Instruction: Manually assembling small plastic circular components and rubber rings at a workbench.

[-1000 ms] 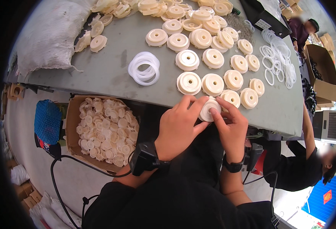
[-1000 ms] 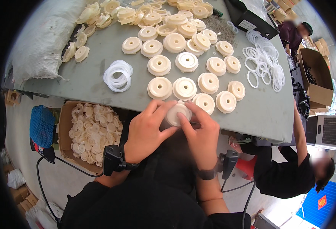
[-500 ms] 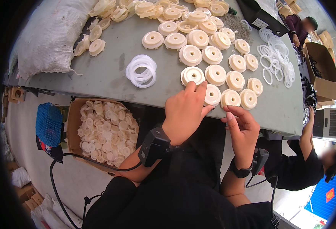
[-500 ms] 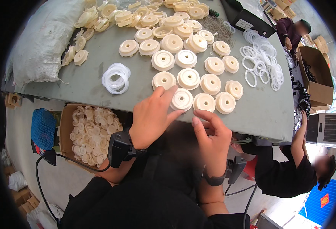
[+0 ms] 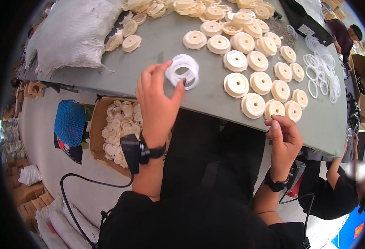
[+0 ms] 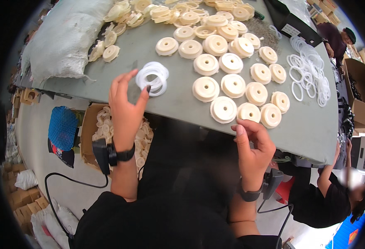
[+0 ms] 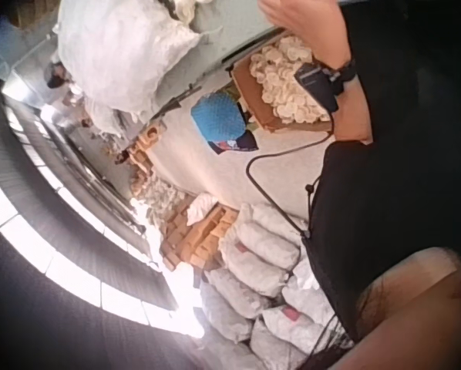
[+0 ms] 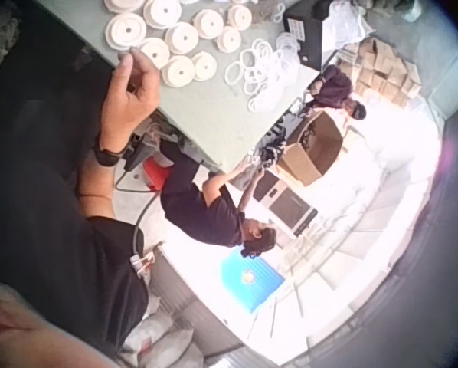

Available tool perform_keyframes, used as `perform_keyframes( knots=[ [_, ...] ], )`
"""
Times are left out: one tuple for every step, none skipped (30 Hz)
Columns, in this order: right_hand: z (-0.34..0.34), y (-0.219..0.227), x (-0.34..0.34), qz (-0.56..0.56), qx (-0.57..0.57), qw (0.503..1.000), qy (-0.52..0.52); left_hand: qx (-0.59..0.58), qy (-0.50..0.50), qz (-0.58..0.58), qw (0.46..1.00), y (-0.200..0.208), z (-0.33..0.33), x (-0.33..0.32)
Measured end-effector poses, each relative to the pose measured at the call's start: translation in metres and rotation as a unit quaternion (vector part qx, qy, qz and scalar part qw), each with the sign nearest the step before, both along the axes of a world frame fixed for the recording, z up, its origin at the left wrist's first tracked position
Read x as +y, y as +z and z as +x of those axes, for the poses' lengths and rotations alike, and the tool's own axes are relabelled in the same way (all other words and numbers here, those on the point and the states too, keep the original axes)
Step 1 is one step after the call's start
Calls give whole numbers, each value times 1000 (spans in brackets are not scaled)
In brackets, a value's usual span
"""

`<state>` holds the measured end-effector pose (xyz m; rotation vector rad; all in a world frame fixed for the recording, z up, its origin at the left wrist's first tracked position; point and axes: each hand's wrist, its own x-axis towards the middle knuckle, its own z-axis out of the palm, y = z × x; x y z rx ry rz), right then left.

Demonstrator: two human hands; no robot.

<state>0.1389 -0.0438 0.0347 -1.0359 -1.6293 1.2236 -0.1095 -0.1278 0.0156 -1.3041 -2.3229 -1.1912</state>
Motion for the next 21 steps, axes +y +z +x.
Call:
perform_keyframes(
  knots=[
    [-3,0,-1,3,0,1000,5,-1,16,11,1000,-1,-9,1],
    [-5,-1,-2,6,1,1000,10,3,20,8,1000,0,-14,0],
    [-6,-2,-3,6,5,1000,13,5,17,-46,999,1,-17,0],
    [-6,-3,-3,13,1,1000,25,6,13,-99,995,2,-20,2],
    [-6,-3,-4,20,-4,999,37,9,17,-99,995,-2,-22,4],
    [-7,-4,-5,20,-1,999,38,11,18,-99,995,-1,-23,7],
    [-7,-4,-7,16,-3,999,39,-48,12,-112,992,1,-24,9],
    [-7,-5,-7,13,-5,999,41,-108,7,-125,986,3,-25,11],
    [-7,-4,-8,13,-4,999,41,-106,7,-125,986,2,-26,12],
    [-7,-4,-9,11,-4,999,43,-80,13,-113,990,-1,-28,12],
    [-8,-3,-9,9,-4,999,46,-54,19,-101,993,-2,-29,13],
    [-8,-4,-10,9,-3,999,46,-53,19,-101,993,-4,-30,15],
    [-8,-4,-10,8,0,999,49,-31,24,-69,997,-5,-31,17],
    [-8,-5,-10,7,2,999,52,-8,29,-36,999,-5,-33,20],
    [-8,-5,-10,7,2,999,51,-8,28,-36,999,-4,-35,21],
    [-8,-4,-10,4,5,999,50,-18,1,-72,997,-4,-39,22],
    [-8,-4,-11,2,7,999,49,-27,-26,-108,993,-3,-41,23],
    [-8,-5,-11,2,8,999,49,-26,-25,-108,994,-1,-41,23],
    [-7,-5,-11,-1,9,999,54,-37,-17,-114,993,3,-40,24],
    [-6,-6,-10,-4,11,998,58,-48,-8,-120,992,5,-40,24],
    [-6,-7,-10,-5,12,998,58,-46,-8,-121,992,5,-40,24]
  ],
)
